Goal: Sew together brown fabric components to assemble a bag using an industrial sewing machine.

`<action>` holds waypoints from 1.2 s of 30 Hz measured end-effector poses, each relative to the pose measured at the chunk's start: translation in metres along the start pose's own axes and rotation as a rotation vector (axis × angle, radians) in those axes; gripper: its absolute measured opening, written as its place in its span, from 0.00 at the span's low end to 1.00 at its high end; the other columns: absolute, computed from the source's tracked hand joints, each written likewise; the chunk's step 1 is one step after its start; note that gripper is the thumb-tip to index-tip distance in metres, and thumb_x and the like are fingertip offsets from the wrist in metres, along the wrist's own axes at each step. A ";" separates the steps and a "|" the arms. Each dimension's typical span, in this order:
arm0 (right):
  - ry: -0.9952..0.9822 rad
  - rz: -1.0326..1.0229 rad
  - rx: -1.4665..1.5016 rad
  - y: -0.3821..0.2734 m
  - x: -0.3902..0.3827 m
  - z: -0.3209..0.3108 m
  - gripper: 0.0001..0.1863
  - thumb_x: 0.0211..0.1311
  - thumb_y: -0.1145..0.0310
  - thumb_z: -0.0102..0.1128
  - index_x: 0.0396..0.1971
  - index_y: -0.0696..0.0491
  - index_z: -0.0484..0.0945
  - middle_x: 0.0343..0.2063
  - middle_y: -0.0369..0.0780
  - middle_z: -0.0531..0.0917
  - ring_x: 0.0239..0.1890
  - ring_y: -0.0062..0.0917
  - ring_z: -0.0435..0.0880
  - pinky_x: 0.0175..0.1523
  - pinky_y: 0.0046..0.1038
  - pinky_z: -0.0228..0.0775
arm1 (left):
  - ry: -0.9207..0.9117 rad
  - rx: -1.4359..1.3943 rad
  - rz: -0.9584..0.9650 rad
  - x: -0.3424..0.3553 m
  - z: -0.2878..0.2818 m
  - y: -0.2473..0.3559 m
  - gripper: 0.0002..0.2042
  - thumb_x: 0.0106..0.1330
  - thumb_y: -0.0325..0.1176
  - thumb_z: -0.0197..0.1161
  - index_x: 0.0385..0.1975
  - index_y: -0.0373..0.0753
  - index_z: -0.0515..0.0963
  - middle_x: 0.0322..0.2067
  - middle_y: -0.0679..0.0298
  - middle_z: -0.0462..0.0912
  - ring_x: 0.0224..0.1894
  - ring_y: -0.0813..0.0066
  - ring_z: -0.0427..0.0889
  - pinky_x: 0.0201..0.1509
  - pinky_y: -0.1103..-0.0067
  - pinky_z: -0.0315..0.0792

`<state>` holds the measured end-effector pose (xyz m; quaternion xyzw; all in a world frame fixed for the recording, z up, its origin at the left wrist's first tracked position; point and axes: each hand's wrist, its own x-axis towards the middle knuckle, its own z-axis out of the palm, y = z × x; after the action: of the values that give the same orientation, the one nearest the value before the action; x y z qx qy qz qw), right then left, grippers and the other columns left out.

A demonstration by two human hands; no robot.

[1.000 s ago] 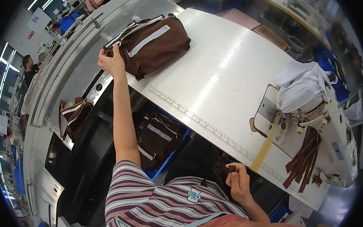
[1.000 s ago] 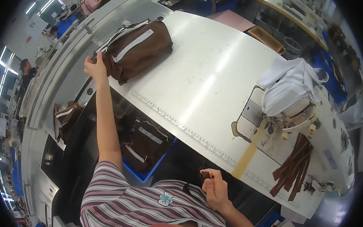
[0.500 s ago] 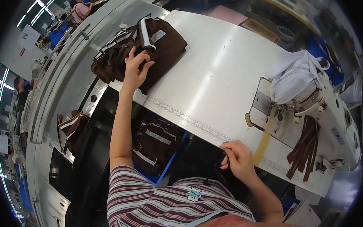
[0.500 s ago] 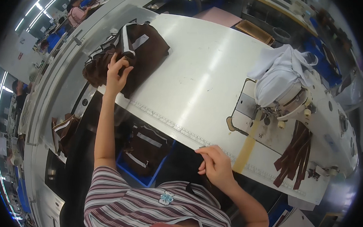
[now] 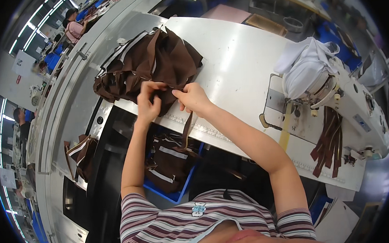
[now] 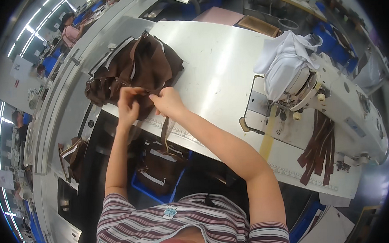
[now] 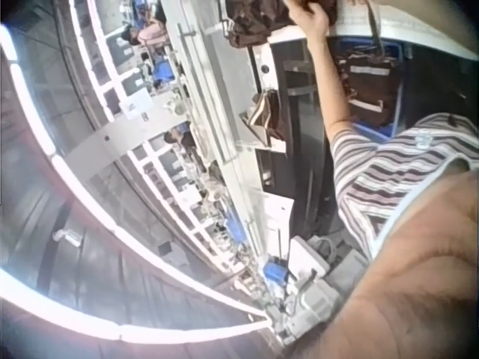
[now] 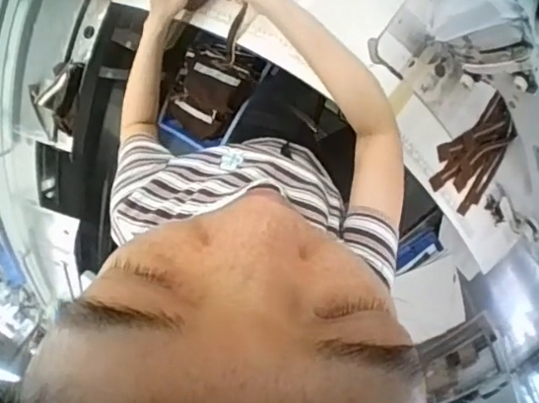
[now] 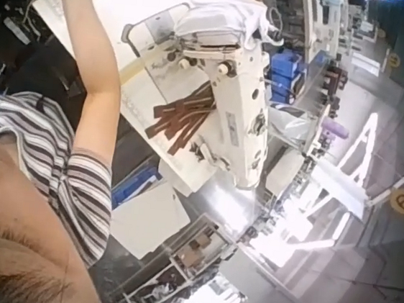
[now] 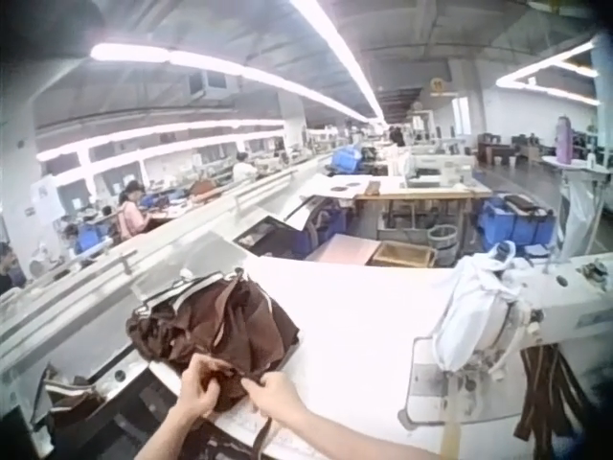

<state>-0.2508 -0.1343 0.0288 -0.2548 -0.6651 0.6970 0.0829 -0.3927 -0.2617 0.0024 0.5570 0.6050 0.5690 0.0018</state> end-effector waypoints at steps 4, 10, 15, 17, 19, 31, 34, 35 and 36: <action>0.024 0.040 -0.087 0.000 -0.006 -0.010 0.17 0.63 0.63 0.57 0.19 0.59 0.73 0.15 0.38 0.75 0.12 0.19 0.72 0.16 0.23 0.59 | 0.136 1.028 -0.060 0.047 -0.018 0.014 0.27 0.51 0.19 0.57 0.52 0.52 0.73 0.33 0.59 0.72 0.35 0.53 0.78 0.35 0.64 0.73; -0.111 0.207 0.188 0.026 -0.060 -0.066 0.15 0.63 0.64 0.54 0.21 0.59 0.74 0.13 0.41 0.77 0.12 0.22 0.74 0.13 0.24 0.59 | 0.399 1.116 -0.677 0.097 -0.161 -0.058 0.17 0.58 0.34 0.54 0.47 0.38 0.77 0.44 0.45 0.80 0.48 0.45 0.78 0.53 0.59 0.71; -0.075 0.263 0.230 0.056 -0.143 -0.102 0.17 0.69 0.61 0.51 0.23 0.57 0.73 0.11 0.39 0.76 0.08 0.17 0.70 0.14 0.19 0.58 | 0.364 1.170 0.061 0.122 -0.044 0.005 0.26 0.58 0.34 0.64 0.59 0.42 0.68 0.49 0.46 0.77 0.54 0.53 0.74 0.59 0.65 0.67; -0.022 0.238 0.107 0.056 -0.163 -0.094 0.17 0.69 0.61 0.51 0.24 0.57 0.73 0.12 0.39 0.77 0.09 0.17 0.70 0.14 0.19 0.58 | -0.154 0.707 0.123 0.125 -0.004 0.035 0.26 0.57 0.35 0.66 0.58 0.43 0.70 0.54 0.53 0.74 0.57 0.59 0.72 0.60 0.65 0.66; 0.022 0.212 -0.030 0.052 -0.183 -0.095 0.17 0.69 0.61 0.52 0.24 0.58 0.73 0.12 0.39 0.77 0.09 0.16 0.70 0.15 0.19 0.59 | -0.774 0.234 -0.328 0.128 0.026 0.067 0.27 0.55 0.36 0.69 0.56 0.42 0.72 0.56 0.58 0.74 0.58 0.63 0.72 0.61 0.67 0.65; -0.314 -0.018 0.162 0.071 -0.237 -0.090 0.14 0.70 0.65 0.50 0.27 0.58 0.77 0.19 0.37 0.81 0.22 0.15 0.77 0.30 0.19 0.68 | -0.187 0.024 -0.062 0.119 0.048 0.177 0.08 0.71 0.24 0.47 0.40 0.33 0.75 0.30 0.65 0.81 0.36 0.79 0.81 0.42 0.84 0.74; -0.364 0.034 0.217 0.066 -0.252 -0.064 0.17 0.71 0.64 0.48 0.29 0.62 0.76 0.27 0.41 0.82 0.29 0.24 0.80 0.36 0.24 0.71 | -0.493 0.371 0.271 0.150 0.143 0.201 0.06 0.67 0.29 0.53 0.38 0.38 0.77 0.27 0.57 0.83 0.35 0.63 0.84 0.40 0.71 0.76; -0.195 -0.324 -0.212 0.082 -0.255 -0.058 0.16 0.70 0.64 0.49 0.36 0.64 0.78 0.30 0.46 0.80 0.32 0.36 0.81 0.39 0.29 0.73 | -0.624 0.593 0.415 0.150 0.172 0.186 0.06 0.65 0.31 0.56 0.38 0.41 0.78 0.28 0.54 0.84 0.35 0.56 0.83 0.40 0.67 0.76; -0.172 -0.171 -0.336 0.092 -0.265 -0.057 0.14 0.69 0.67 0.48 0.42 0.64 0.76 0.36 0.49 0.79 0.37 0.41 0.80 0.42 0.33 0.73 | -0.752 0.664 0.308 0.140 0.205 0.156 0.07 0.60 0.34 0.61 0.37 0.45 0.80 0.30 0.52 0.83 0.35 0.50 0.81 0.40 0.61 0.74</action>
<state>0.0237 -0.2135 0.0057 -0.1473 -0.7957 0.5860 0.0409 -0.2104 -0.0681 0.1262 0.7759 0.6214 0.1008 -0.0417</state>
